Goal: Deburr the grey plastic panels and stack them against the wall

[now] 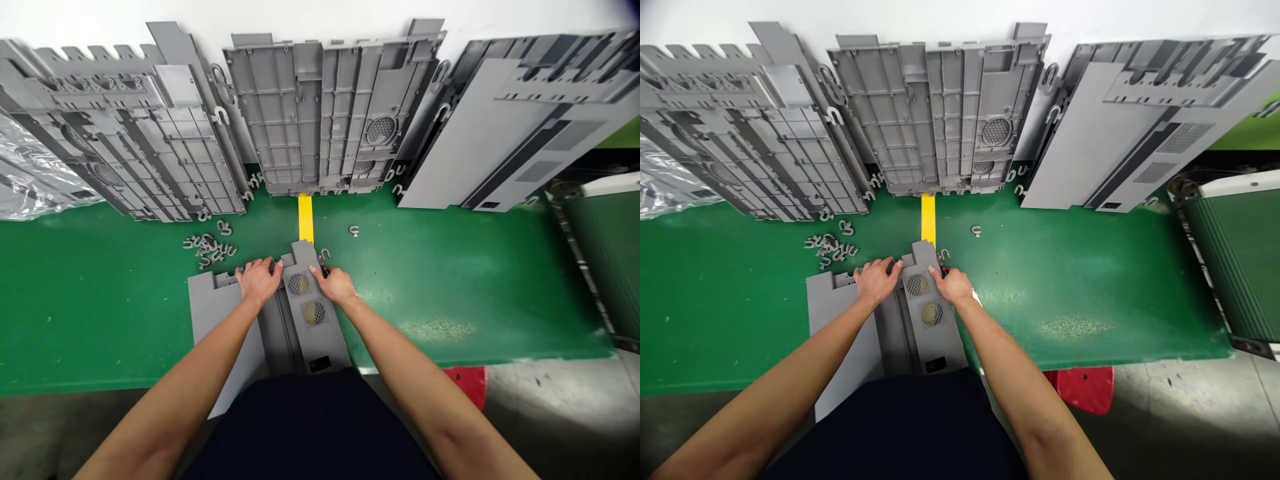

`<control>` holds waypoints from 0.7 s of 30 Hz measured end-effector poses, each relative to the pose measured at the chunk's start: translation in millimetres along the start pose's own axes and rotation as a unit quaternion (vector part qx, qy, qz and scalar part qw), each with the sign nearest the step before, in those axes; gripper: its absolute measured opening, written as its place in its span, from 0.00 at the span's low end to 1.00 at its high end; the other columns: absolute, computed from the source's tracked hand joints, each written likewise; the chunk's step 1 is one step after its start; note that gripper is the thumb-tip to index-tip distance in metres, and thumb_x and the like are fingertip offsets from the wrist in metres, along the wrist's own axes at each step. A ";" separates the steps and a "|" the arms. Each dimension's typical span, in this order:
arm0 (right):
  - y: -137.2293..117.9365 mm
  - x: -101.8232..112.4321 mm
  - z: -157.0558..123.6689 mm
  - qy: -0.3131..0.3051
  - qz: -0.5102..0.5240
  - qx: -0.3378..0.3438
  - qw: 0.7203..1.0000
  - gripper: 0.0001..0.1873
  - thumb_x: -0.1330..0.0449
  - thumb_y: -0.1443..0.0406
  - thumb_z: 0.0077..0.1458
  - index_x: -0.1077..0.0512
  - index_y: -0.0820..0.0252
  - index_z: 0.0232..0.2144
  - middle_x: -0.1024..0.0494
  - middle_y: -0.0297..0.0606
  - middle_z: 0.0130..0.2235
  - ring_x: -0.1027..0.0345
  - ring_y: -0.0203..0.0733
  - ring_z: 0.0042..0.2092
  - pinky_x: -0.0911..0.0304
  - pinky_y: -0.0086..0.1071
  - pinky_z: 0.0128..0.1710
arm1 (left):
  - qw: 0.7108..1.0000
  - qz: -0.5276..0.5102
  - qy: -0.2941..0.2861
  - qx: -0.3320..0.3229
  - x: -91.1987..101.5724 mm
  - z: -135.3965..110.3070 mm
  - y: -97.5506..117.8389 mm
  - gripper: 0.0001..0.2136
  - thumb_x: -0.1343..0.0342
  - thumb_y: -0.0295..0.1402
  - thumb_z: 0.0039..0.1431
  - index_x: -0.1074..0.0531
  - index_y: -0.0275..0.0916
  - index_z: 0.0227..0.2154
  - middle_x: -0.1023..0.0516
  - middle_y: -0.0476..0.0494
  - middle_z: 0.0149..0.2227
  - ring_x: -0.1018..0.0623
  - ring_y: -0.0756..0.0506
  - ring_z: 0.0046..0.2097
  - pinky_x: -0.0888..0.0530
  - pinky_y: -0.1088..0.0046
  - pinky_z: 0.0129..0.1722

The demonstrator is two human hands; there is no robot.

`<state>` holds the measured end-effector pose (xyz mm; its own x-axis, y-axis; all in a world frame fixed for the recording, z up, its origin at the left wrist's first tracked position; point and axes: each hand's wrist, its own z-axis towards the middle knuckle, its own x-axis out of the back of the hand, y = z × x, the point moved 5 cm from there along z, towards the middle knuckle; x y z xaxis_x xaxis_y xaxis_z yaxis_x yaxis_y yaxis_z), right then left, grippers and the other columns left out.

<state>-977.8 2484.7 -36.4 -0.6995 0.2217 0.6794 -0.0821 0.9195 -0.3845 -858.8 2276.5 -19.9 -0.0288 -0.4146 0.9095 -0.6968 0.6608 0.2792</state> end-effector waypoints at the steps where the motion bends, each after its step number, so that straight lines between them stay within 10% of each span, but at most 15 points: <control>1: 0.5 -0.4 0.2 0.004 0.002 0.001 1.000 0.46 0.54 0.31 0.60 0.22 0.65 0.45 0.17 0.60 0.47 0.24 0.64 0.53 0.32 0.46 0.53 | 1.000 0.001 0.002 -0.001 -0.1 0.1 0.1 0.29 0.61 0.55 0.69 0.23 0.44 0.55 0.20 0.34 0.56 0.28 0.29 0.61 0.44 0.30 0.65; 12: 7.1 -1.0 5.6 0.012 0.031 0.002 0.999 0.43 0.56 0.31 0.61 0.22 0.62 0.34 0.18 0.62 0.43 0.23 0.63 0.51 0.30 0.46 0.52 | 1.000 -0.005 -0.004 0.006 4.4 -0.9 4.0 0.30 0.62 0.54 0.69 0.22 0.43 0.54 0.20 0.34 0.56 0.27 0.29 0.60 0.45 0.29 0.66; 21: 10.6 10.3 13.2 -0.107 0.103 -0.015 0.989 0.40 0.48 0.27 0.53 0.29 0.57 0.27 0.25 0.42 0.23 0.31 0.43 0.20 0.33 0.35 0.18 | 1.000 -0.007 -0.004 0.002 4.6 -1.5 3.8 0.31 0.65 0.55 0.70 0.21 0.44 0.52 0.19 0.34 0.54 0.27 0.29 0.60 0.45 0.29 0.65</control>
<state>-995.3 2492.4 -41.7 -0.8342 0.3333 0.4394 0.0957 0.8721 -0.4798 -860.5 2278.1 -14.3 -0.0235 -0.4289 0.9031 -0.7004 0.6516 0.2912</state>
